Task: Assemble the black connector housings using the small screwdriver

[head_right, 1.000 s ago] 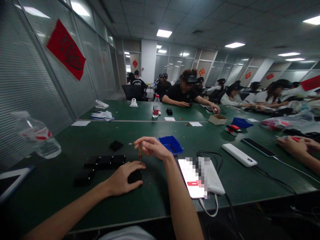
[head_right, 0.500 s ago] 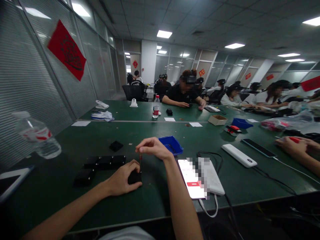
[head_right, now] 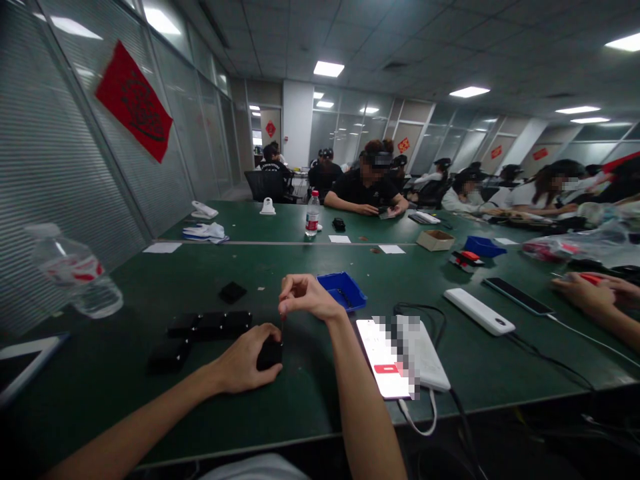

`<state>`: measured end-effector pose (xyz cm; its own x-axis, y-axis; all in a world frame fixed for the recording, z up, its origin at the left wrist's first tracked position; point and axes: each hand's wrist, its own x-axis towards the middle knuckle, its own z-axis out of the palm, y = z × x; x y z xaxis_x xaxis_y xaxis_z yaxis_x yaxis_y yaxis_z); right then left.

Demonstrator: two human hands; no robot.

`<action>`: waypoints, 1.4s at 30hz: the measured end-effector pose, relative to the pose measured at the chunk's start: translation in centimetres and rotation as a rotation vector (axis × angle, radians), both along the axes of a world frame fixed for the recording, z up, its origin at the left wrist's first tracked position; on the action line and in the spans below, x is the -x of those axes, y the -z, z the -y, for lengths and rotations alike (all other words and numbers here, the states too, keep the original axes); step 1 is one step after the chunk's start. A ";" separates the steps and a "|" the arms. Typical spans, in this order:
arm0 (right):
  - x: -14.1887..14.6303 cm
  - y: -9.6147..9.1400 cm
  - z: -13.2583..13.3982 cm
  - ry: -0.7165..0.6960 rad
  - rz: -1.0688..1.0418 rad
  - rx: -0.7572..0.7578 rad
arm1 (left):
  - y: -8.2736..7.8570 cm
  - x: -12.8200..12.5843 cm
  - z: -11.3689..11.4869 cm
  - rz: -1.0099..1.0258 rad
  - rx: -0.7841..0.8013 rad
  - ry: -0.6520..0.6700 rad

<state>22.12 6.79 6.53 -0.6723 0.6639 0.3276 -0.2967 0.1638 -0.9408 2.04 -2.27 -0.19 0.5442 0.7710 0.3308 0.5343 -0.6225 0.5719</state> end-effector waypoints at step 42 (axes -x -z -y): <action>0.5 -0.1 0.1 -0.012 -0.012 0.021 | 0.1 -0.1 0.1 0.028 0.030 -0.031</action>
